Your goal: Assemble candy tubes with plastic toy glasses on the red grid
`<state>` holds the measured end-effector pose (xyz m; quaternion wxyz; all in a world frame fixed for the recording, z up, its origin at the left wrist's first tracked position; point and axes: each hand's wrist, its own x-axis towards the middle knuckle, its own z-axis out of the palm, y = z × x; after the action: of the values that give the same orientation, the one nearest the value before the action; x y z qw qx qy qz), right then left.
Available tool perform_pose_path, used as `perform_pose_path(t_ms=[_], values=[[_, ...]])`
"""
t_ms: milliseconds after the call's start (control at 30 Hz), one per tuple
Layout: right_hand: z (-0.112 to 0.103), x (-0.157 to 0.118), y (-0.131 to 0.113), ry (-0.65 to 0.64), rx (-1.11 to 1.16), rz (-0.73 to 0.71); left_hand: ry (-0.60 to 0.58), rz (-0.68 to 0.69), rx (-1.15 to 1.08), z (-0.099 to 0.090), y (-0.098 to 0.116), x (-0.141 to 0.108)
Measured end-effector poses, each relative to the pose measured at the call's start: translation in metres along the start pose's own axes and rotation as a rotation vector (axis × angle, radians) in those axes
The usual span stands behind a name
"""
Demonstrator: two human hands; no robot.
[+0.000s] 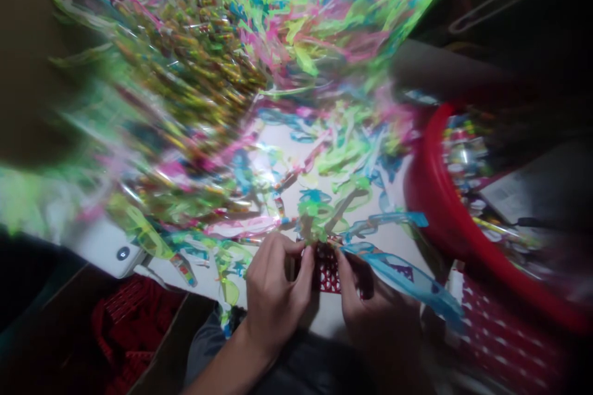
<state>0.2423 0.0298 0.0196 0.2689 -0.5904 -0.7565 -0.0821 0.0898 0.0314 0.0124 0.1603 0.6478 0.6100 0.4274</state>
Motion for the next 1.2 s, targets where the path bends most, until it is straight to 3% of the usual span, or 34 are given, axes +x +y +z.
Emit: perform_pose_path(t_ms=[267, 533, 667, 1067, 1200], values=[[0.001, 0.001, 0.004, -0.017, 0.097, 0.048, -0.001, 0.006, 0.062, 0.011, 0.003, 0.005], [-0.002, 0.007, 0.007, 0.001, -0.041, -0.134, 0.035, -0.004, -0.002, 0.014, -0.002, 0.001], [-0.005, 0.009, 0.007, -0.022, -0.057, -0.100, 0.027, -0.008, -0.015, 0.014, -0.001, 0.001], [0.016, 0.001, -0.005, 0.010, -0.017, 0.048, 0.030, -0.124, -0.122, 0.016, -0.001, 0.002], [0.015, -0.010, 0.007, -0.037, -0.146, -0.104, -0.018, -0.160, -0.156, 0.012, 0.000, 0.000]])
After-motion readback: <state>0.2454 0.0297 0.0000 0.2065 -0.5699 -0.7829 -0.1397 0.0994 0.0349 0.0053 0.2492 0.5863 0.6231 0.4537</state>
